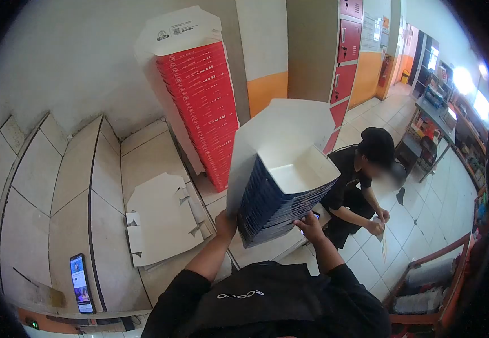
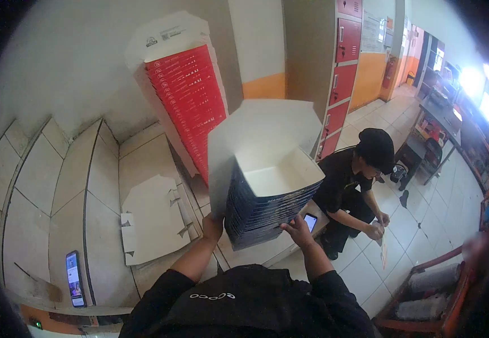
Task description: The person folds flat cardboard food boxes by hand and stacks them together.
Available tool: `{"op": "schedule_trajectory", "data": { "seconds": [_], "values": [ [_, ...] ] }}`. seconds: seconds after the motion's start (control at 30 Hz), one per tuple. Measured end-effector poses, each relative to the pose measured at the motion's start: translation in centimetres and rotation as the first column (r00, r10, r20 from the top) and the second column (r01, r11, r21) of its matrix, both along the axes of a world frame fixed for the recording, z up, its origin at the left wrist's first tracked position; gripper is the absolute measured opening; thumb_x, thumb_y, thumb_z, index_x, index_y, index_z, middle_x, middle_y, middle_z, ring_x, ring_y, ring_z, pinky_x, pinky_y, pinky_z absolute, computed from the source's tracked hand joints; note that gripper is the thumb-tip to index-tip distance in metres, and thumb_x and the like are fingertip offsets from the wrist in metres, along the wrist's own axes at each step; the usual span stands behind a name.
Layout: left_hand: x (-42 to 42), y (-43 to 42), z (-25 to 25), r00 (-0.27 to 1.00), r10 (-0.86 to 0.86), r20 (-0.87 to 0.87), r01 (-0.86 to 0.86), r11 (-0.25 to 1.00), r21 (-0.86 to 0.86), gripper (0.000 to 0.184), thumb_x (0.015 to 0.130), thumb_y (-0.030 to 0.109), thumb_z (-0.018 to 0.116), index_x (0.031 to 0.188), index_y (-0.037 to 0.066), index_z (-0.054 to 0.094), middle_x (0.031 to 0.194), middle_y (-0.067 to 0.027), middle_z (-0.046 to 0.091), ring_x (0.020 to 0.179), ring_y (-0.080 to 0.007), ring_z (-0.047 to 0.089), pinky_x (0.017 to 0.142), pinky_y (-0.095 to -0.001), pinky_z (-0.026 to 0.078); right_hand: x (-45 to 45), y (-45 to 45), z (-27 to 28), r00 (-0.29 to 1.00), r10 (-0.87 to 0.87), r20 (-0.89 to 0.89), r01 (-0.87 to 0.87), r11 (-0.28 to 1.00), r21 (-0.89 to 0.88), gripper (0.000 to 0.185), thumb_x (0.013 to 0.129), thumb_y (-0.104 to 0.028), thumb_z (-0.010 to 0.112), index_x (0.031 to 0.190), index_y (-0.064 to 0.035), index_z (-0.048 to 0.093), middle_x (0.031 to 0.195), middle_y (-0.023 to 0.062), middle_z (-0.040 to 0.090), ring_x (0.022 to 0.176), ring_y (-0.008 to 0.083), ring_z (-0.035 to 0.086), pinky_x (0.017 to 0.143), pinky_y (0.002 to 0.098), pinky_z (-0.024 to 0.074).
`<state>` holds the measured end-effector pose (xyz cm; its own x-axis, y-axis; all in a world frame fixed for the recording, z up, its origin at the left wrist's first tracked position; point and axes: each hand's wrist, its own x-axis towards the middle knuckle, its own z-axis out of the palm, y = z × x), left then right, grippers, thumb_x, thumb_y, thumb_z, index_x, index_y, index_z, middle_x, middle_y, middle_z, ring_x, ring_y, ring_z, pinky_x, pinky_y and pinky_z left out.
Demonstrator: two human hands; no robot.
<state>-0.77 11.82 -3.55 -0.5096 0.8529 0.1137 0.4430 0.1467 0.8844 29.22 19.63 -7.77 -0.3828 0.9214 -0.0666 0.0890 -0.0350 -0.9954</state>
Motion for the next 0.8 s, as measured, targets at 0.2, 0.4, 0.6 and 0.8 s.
{"op": "schedule_trajectory", "data": {
  "seconds": [0.2,0.4,0.6,0.8],
  "values": [
    [-1.5,0.9,-2.0,0.987,0.017,0.16,0.054,0.903,-0.427,0.03,0.083,0.024,0.059,0.089,-0.005,0.065,0.077,-0.0174,0.066,0.075,-0.0245,0.065,0.067,-0.0355,0.049,-1.1,-1.2,0.2,0.993,-0.029,-0.11,0.02,0.996,-0.083,0.066,0.08,0.008,0.061,0.137,-0.0053,0.031,0.137,0.0093,0.039,0.123,0.0213,0.04,0.099,0.0355,0.0388],
    [-1.3,0.4,-1.8,0.799,0.052,0.599,0.094,0.973,-0.211,0.02,0.082,0.011,0.058,0.092,-0.006,0.065,0.081,-0.012,0.065,0.068,-0.0204,0.063,0.06,-0.0307,0.048,-0.5,-1.6,-2.5,0.975,-0.129,-0.183,0.119,0.991,-0.067,0.057,0.082,-0.002,0.061,0.134,-0.0029,0.037,0.132,0.0091,0.046,0.122,0.0217,0.042,0.099,0.0363,0.0374],
    [-0.7,-0.7,1.5,0.741,0.003,0.672,0.0,1.0,-0.005,0.02,0.082,-0.002,0.051,0.097,-0.005,0.064,0.086,-0.0098,0.066,0.073,-0.0184,0.063,0.065,-0.03,0.05,0.1,-0.2,2.5,0.804,-0.353,-0.479,0.267,0.933,-0.24,0.049,0.089,-0.029,0.058,0.129,-0.0041,0.045,0.122,0.0079,0.054,0.112,0.018,0.048,0.091,0.0301,0.0384],
    [-1.7,-0.5,-1.9,0.688,-0.088,0.72,-0.075,0.978,0.192,0.024,0.08,-0.005,0.05,0.1,-0.003,0.063,0.089,-0.0106,0.066,0.077,-0.0187,0.063,0.068,-0.0296,0.05,-1.4,1.9,10.5,0.968,-0.175,0.18,0.165,0.984,0.07,0.048,0.084,-0.04,0.059,0.107,0.0025,0.062,0.107,0.0164,0.063,0.105,0.0266,0.057,0.09,0.0355,0.0411]
  ]
}}
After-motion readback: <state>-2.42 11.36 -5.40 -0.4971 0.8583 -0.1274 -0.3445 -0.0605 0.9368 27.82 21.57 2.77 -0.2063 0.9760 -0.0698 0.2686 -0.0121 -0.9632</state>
